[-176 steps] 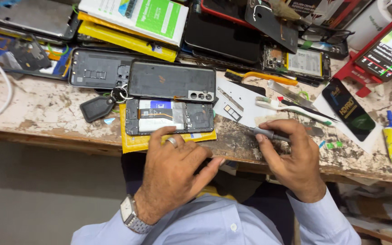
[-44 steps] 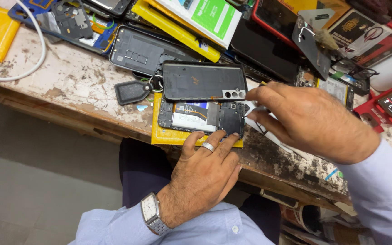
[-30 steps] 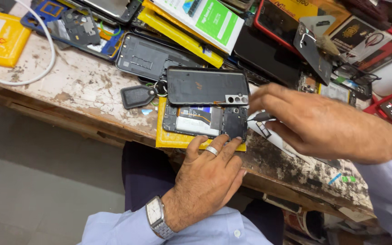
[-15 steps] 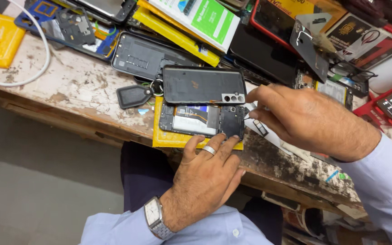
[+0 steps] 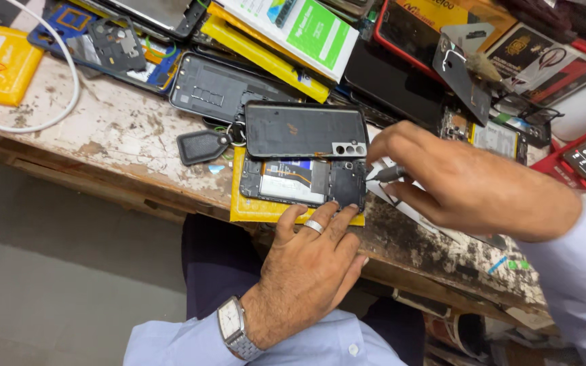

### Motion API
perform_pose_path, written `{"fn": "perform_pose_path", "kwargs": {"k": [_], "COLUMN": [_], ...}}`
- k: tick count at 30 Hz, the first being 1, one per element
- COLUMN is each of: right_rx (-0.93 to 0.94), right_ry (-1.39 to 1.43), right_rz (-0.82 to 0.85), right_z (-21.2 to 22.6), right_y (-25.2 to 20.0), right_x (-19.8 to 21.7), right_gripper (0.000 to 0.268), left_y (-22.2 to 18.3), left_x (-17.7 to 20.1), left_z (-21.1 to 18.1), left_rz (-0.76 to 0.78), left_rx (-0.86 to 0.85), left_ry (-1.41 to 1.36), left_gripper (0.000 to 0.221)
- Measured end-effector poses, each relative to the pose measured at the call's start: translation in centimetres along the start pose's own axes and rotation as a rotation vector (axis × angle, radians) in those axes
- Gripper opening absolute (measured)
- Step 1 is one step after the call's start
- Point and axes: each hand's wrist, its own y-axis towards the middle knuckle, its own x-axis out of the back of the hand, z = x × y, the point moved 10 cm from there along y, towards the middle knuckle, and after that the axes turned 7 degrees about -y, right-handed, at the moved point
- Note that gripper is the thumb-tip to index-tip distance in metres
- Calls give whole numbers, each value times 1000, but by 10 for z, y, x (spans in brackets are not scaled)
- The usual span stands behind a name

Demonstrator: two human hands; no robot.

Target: The person uses a screwdriver to remove screws from the internal frame of a disassembled smartphone. They then use a prying tool to detach a metal bracket and remove it from the device. Finally, the person places the back cover onto the phone and presses the edges to secure it.

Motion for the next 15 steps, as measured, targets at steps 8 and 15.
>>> {"fn": "perform_pose_path", "kwargs": {"k": [8,15], "right_rx": [21,-53], "right_ry": [44,62], "right_rz": [-23,-54], "right_z": [1,-7], "right_y": [0,5], "right_x": [1,-1], "right_gripper": [30,27], "left_y": [0,-2], "left_x": [0,-3], "left_z": [-2,-2], "left_rz": [2,27], "left_rx": [-4,-2], "left_ry": [19,28], "left_gripper": [25,27]}}
